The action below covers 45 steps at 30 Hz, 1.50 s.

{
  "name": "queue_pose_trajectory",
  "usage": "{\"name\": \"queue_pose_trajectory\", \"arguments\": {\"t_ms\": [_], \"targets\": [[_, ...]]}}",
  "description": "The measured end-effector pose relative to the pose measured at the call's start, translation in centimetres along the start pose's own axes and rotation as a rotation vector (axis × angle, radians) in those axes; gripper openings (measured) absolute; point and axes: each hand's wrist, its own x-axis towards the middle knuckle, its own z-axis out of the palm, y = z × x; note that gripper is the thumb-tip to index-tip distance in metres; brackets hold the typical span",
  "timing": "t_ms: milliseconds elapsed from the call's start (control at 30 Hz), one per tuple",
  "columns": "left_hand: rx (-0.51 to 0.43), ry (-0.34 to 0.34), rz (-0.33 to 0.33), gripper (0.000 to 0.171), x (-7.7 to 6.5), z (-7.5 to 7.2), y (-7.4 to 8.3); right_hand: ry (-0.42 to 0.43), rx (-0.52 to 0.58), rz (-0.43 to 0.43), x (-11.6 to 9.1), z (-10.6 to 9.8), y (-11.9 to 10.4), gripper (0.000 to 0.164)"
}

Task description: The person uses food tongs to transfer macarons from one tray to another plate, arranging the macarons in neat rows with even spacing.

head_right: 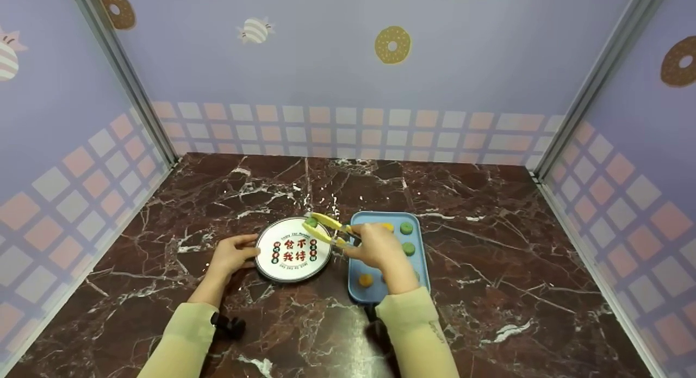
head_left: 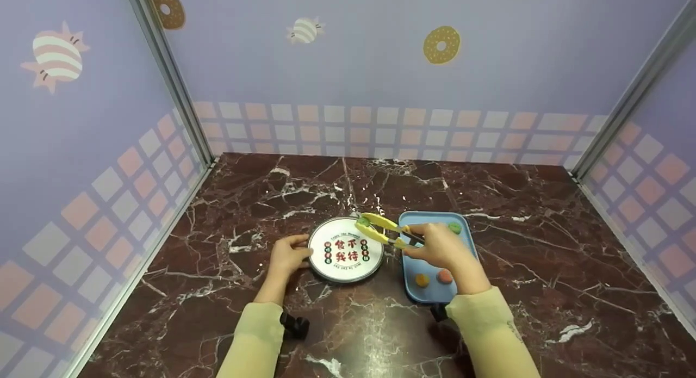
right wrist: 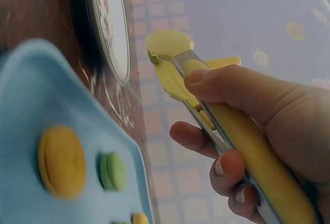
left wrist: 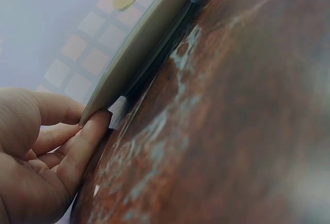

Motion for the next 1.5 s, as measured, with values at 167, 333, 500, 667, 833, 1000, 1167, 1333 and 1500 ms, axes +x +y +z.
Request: {"name": "queue_pose_trajectory", "arguments": {"t_ms": [167,333,500,667,833,1000,1167,1333,1500], "targets": [[-0.009,0.001,-0.003,0.045,0.0,0.0,-0.1,-0.005,0.005,0.004,0.9,1.0,-1.1,0.027],[-0.009,-0.002,-0.004,0.046,0.0,0.0,-0.1,-0.027,0.016,-0.031,1.8,2.0,-2.1,0.023],[-0.013,-0.004,0.001,0.046,0.0,0.0,0.0,-0.067,0.015,0.007,2.5,2.9,-3.2,0.034],[-0.013,-0.005,0.0,0.046,0.0,-0.1,-0.1,-0.098,0.026,0.013,3.2,3.9,-3.9,0.047],[-0.023,-0.009,0.009,0.046,0.0,-0.1,-0.1,-0.087,0.005,-0.023,3.5,4.6,-4.0,0.041],[-0.026,-0.008,0.012,0.046,-0.1,-0.2,-0.1,-0.078,-0.002,-0.047,3.7,5.0,-4.0,0.036],[-0.031,-0.007,0.008,0.046,0.0,-0.1,0.0,-0.077,0.008,-0.058,3.7,5.1,-4.0,0.036],[-0.03,-0.009,0.008,0.046,0.0,-0.1,-0.1,-0.073,0.015,-0.058,3.7,5.2,-3.9,0.034],[-0.028,-0.007,0.008,0.047,0.0,-0.1,-0.1,-0.071,0.021,-0.062,3.7,5.3,-3.8,0.031]]}}
